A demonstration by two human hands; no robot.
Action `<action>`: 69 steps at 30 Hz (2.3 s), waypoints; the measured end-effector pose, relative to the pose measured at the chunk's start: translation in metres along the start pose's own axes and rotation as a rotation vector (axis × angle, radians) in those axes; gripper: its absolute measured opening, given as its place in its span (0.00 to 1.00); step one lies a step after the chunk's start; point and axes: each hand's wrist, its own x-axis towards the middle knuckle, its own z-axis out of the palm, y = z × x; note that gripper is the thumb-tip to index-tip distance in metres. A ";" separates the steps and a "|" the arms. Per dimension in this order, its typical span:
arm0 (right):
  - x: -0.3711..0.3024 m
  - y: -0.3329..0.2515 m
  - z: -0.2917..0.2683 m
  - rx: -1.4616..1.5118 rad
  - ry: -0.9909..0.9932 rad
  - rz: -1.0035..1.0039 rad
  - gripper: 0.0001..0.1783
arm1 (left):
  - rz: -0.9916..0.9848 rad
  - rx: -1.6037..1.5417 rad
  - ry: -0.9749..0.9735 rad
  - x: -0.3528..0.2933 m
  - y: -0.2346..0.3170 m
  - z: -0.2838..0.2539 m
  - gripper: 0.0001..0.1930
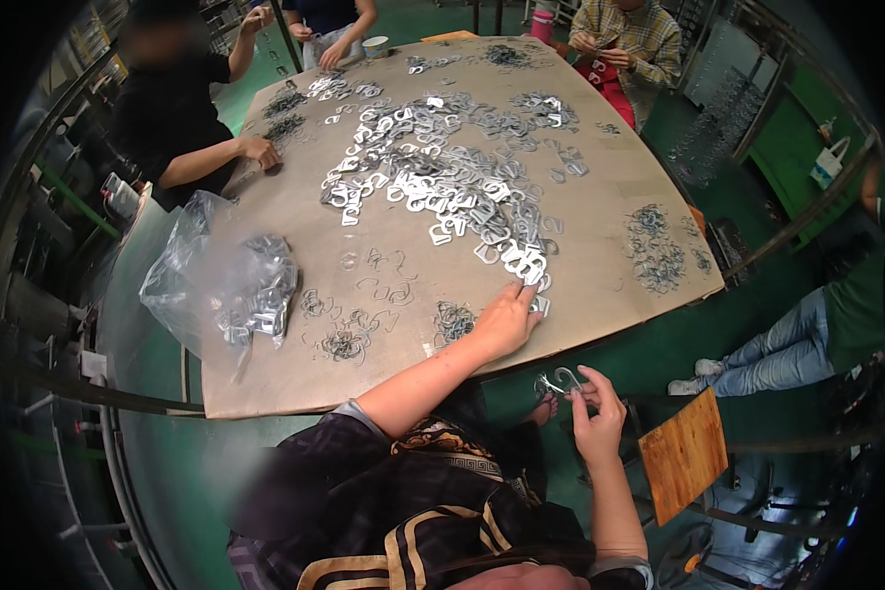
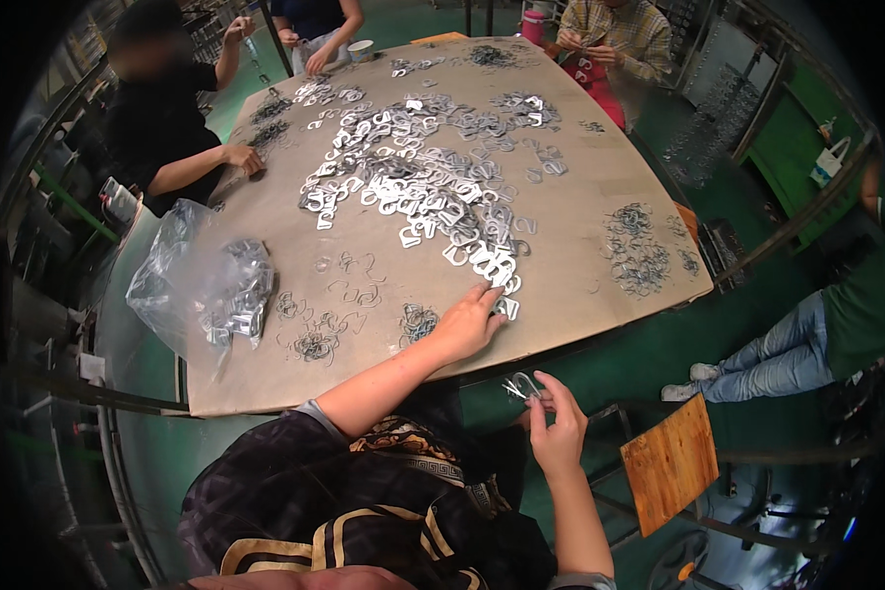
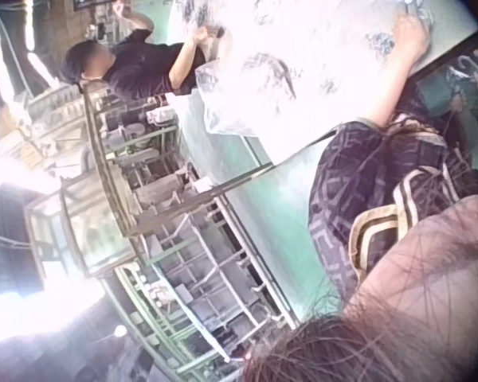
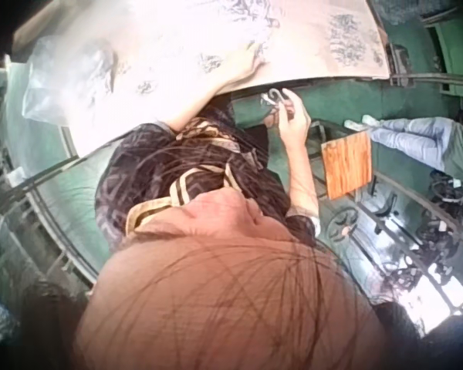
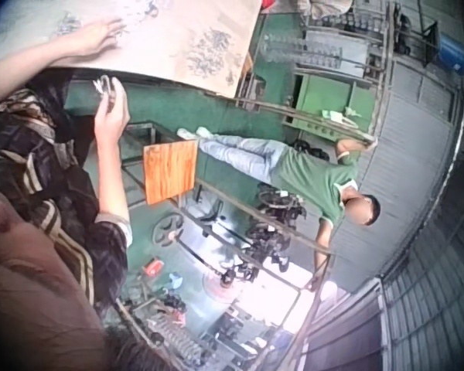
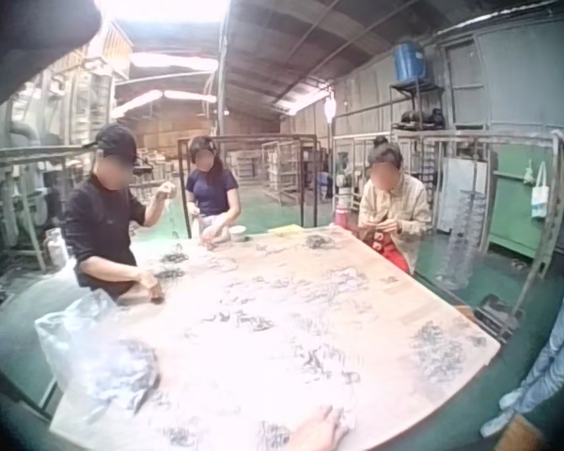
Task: The person assembles small metal hooks and wire loops by hand at a table in a workshop. They pick up hooks and loops, connect them, and place the assembled units on the table. Other workers are visible in the background performing similar tasks.
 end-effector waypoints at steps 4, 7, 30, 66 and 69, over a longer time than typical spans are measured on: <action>-0.002 0.002 0.000 -0.005 -0.012 -0.029 0.19 | -0.148 -0.069 0.149 -0.018 -0.031 -0.061 0.08; -0.003 0.004 0.002 0.024 -0.021 -0.014 0.20 | -0.255 0.239 0.275 -0.031 -0.084 -0.100 0.05; 0.001 0.002 0.016 0.055 -0.038 0.030 0.24 | -0.205 0.134 0.023 -0.026 -0.069 -0.125 0.04; 0.130 0.087 0.081 -0.225 -0.016 0.151 0.14 | 0.385 -0.553 -0.166 -0.092 0.050 -0.039 0.07; 0.125 0.077 0.072 0.112 -0.014 0.229 0.11 | 0.338 -0.552 -0.149 -0.093 0.047 -0.036 0.07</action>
